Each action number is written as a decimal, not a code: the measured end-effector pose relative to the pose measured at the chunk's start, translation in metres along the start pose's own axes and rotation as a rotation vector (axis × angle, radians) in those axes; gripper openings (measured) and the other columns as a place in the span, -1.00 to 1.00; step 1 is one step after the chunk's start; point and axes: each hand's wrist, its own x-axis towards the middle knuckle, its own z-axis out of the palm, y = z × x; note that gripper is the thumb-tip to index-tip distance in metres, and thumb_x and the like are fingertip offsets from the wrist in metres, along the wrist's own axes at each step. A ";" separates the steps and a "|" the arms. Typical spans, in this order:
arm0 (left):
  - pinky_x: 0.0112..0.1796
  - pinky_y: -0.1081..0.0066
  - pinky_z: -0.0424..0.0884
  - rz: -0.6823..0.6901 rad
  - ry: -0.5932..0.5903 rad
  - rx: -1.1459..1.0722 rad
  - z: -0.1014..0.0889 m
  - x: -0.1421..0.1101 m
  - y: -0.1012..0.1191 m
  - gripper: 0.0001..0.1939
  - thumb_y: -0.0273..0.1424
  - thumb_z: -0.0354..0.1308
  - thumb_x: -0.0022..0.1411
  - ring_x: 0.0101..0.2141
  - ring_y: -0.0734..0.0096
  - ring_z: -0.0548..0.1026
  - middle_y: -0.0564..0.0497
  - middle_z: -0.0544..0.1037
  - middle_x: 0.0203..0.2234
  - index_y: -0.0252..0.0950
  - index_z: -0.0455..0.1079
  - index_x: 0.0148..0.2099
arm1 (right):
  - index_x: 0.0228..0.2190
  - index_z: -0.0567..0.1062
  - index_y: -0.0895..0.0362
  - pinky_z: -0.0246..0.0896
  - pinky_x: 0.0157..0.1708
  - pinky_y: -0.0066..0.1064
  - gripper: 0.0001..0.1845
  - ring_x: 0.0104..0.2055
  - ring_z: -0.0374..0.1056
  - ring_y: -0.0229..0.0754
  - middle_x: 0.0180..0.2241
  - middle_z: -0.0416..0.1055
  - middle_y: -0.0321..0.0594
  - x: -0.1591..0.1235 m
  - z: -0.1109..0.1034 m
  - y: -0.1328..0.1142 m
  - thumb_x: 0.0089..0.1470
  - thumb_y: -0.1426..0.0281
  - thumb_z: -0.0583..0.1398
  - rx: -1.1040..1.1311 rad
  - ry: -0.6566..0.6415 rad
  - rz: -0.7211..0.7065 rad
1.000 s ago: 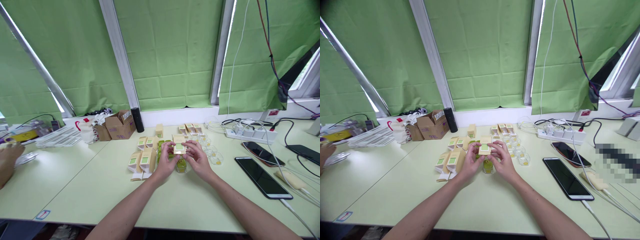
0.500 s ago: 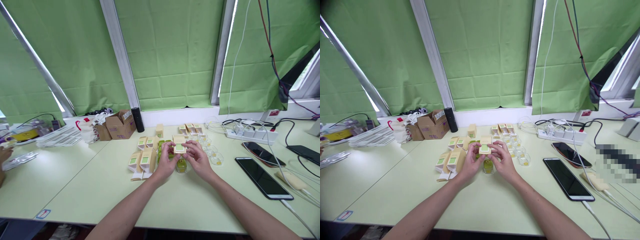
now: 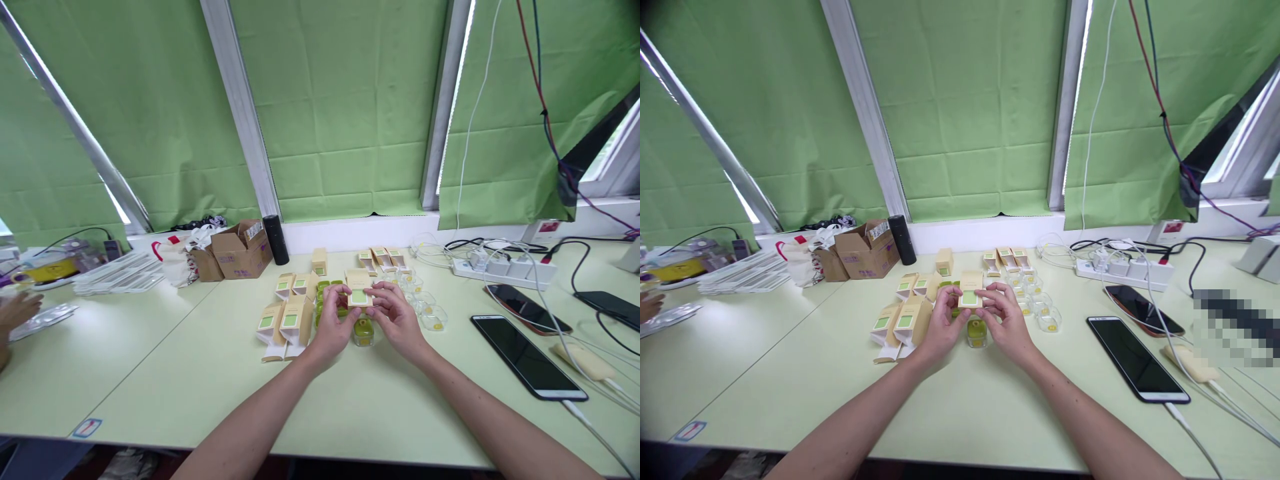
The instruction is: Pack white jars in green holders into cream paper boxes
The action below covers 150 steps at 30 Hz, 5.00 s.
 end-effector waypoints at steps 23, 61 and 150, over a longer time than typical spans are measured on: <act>0.34 -0.05 0.22 0.105 0.028 0.327 -0.004 -0.005 0.018 -0.52 -0.23 0.19 0.44 0.37 0.00 0.20 -0.19 0.19 0.32 -0.08 0.27 0.34 | 0.19 0.51 -0.13 0.05 0.43 0.16 -0.57 0.49 0.05 0.16 0.40 0.13 -0.09 -0.003 0.000 -0.006 0.34 0.14 0.22 -0.292 -0.096 -0.111; 0.08 0.08 0.50 -0.193 -0.088 -0.005 -0.037 0.032 0.003 -0.44 -0.24 0.41 0.19 0.11 0.05 0.55 -0.21 0.50 0.18 -0.23 0.35 0.17 | -0.04 0.53 0.00 0.27 -0.06 0.06 -0.61 0.02 0.33 0.22 -0.13 0.59 -0.07 -0.001 -0.009 -0.021 0.07 0.40 0.35 -0.864 -0.385 -0.227; -0.07 0.25 0.37 -0.251 -0.427 0.096 -0.056 0.016 0.016 -0.19 -0.46 0.25 0.05 0.02 0.11 0.46 -0.16 0.51 0.12 -0.23 0.29 0.39 | -0.02 0.51 0.08 0.34 -0.12 -0.16 -0.68 -0.07 0.45 0.06 -0.06 0.57 -0.05 0.018 -0.040 -0.028 0.20 0.28 0.24 -0.826 -0.020 -0.114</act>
